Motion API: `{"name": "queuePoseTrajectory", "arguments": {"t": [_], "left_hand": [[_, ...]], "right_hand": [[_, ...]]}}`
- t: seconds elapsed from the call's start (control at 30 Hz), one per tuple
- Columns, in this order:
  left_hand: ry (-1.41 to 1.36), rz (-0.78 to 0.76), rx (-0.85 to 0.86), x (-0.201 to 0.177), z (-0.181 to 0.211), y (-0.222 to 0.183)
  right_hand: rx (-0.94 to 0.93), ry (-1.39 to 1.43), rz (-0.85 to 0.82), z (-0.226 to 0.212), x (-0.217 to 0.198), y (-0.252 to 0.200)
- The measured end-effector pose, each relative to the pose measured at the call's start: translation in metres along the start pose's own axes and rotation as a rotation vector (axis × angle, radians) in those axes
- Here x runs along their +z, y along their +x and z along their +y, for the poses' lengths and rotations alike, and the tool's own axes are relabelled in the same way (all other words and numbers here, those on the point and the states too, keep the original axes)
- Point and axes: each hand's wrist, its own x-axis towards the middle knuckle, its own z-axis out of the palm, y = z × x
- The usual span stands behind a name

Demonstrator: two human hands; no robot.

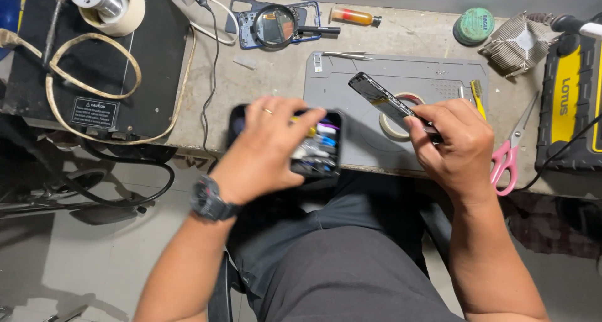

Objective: Cutting a strip of double-sided adhesive tape and applying it to internal components of a disassembled electronic device.

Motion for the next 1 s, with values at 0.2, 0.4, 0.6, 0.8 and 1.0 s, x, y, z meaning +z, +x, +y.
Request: {"name": "queuePoseTrajectory", "arguments": {"t": [0.2,0.4,0.6,0.8,1.0], "left_hand": [[-0.09,0.084,0.059,0.044,0.076,0.02],[-0.018,0.078,0.054,0.063,0.102,0.033],[0.019,0.04,0.049,0.056,0.105,0.03],[-0.062,0.079,0.062,0.058,0.102,0.029],[-0.063,0.113,0.04,0.069,0.11,0.034]], "right_hand": [[-0.028,0.005,-0.034,-0.009,-0.011,0.003],[0.01,0.044,-0.1,-0.011,-0.014,-0.001],[0.034,0.118,-0.138,-0.011,0.001,0.004],[0.018,0.111,-0.184,-0.003,0.01,0.002],[0.021,0.095,-0.222,0.009,0.004,-0.006]]}}
